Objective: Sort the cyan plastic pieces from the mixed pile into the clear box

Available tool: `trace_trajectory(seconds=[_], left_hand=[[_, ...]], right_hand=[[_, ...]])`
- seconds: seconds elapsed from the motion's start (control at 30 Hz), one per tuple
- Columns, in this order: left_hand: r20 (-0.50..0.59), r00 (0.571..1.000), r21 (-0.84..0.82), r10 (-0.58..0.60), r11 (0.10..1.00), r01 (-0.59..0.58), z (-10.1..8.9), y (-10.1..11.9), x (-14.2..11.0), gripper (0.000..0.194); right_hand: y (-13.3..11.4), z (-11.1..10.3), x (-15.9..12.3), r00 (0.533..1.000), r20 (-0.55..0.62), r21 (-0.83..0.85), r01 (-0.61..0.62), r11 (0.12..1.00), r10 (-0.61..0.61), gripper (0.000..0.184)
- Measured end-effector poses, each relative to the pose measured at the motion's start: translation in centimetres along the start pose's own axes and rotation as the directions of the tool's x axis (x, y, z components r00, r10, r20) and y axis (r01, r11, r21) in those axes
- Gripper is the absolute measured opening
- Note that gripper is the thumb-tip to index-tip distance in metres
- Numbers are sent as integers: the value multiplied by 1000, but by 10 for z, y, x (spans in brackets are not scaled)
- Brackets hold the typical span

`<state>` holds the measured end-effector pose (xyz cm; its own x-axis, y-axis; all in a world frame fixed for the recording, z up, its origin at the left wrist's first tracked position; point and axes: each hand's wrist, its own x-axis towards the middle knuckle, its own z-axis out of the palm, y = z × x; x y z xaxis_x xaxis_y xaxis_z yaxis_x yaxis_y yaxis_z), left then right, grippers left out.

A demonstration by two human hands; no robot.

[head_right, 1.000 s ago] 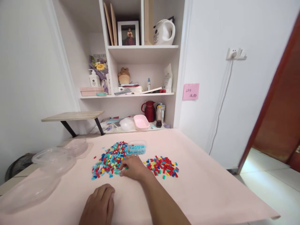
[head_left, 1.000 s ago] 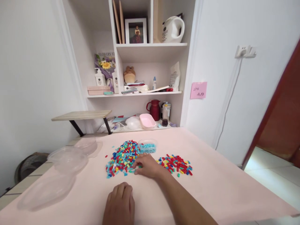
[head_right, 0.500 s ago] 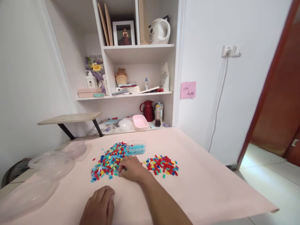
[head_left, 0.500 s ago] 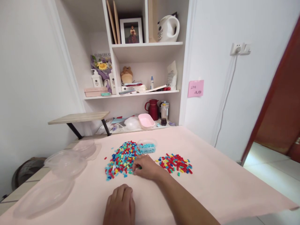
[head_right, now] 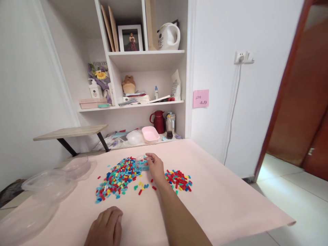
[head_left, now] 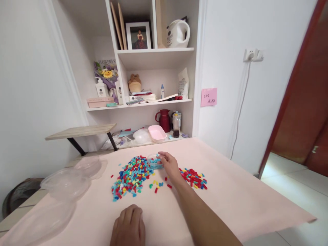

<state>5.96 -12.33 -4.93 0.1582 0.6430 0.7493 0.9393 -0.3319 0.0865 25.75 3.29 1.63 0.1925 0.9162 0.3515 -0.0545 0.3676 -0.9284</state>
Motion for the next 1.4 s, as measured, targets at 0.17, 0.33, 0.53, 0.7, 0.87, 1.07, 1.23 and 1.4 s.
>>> trace_trajectory(seconds=[0.17, 0.33, 0.53, 0.7, 0.87, 1.07, 1.23, 1.4], left_hand=[[8, 1000, -15, 4, 1000, -4, 1, -1, -1, 24], [32, 999, -15, 0, 1000, 1, -1, 1, -1, 24], [62, 998, -15, -9, 1000, 10, -5, 4, 0, 24], [63, 998, -13, -2, 1000, 3, -7, 5, 1, 24], [50, 999, -7, -2, 1000, 3, -7, 5, 1, 23], [55, 998, 4, 5, 1000, -5, -5, 4, 0, 23], [58, 998, 17, 24, 1000, -25, -7, -1, 1, 23], [57, 993, 26, 100, 994, -102, -9, -7, 3, 20]], right_hand=[[0, -2, 0, 1000, 16, 58, 11, 998, -12, 34], [-2, 6, -10, 978, 192, -94, 102, 990, -83, 25], [-1, 21, -31, 761, 639, -355, 426, 833, -117, 14], [0, 26, -42, 665, 743, -401, 531, 746, -74, 28], [-1, 28, -44, 666, 741, -444, 581, 682, -85, 32], [-4, 29, -44, 689, 723, -462, 541, 703, -55, 25], [-2, 25, -42, 731, 682, -484, 463, 743, -12, 26], [1, 21, -38, 748, 663, -521, 463, 718, -1, 42]])
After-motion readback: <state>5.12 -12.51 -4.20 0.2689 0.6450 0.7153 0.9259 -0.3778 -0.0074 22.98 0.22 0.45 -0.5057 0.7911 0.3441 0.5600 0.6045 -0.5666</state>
